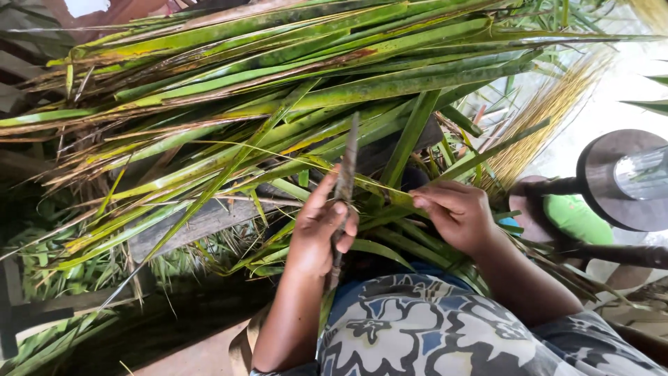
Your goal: Stripping the midrib from palm leaves using a knife to collect sticks
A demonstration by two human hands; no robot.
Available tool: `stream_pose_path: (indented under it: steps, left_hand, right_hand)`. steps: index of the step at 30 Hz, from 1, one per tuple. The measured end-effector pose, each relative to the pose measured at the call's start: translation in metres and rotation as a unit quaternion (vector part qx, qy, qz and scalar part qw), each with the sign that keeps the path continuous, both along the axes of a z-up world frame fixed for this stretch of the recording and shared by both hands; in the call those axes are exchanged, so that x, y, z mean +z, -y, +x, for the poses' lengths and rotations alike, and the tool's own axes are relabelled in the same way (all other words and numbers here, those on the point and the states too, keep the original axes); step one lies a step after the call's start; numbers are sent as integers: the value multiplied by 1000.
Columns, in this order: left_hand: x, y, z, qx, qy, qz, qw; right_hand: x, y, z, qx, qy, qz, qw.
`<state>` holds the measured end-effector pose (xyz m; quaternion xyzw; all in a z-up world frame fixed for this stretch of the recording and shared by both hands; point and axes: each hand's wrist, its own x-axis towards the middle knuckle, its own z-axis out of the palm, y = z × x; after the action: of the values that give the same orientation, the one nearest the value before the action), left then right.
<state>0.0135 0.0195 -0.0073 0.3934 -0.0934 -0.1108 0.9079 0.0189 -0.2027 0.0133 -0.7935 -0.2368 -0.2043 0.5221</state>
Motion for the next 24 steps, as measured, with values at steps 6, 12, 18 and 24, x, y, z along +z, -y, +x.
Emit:
stream_pose_path:
  steps: [6,12,18,24]
  left_hand:
    - [1,-24,5,50,-4,-20,999]
    - [2,-56,1,87,13,32,996]
    - [-9,-72,-7,136,-13,41,990]
    - [6,-94,-17,189,-101,23,977]
  right_hand:
    - [-12,35,-4,10,-72,-3,997]
    - [-5,53,-4,-1,-147,-41,988]
    - [9,46,1,17,-146,-45,988]
    - [-7,77,8,14,-166,-204,965]
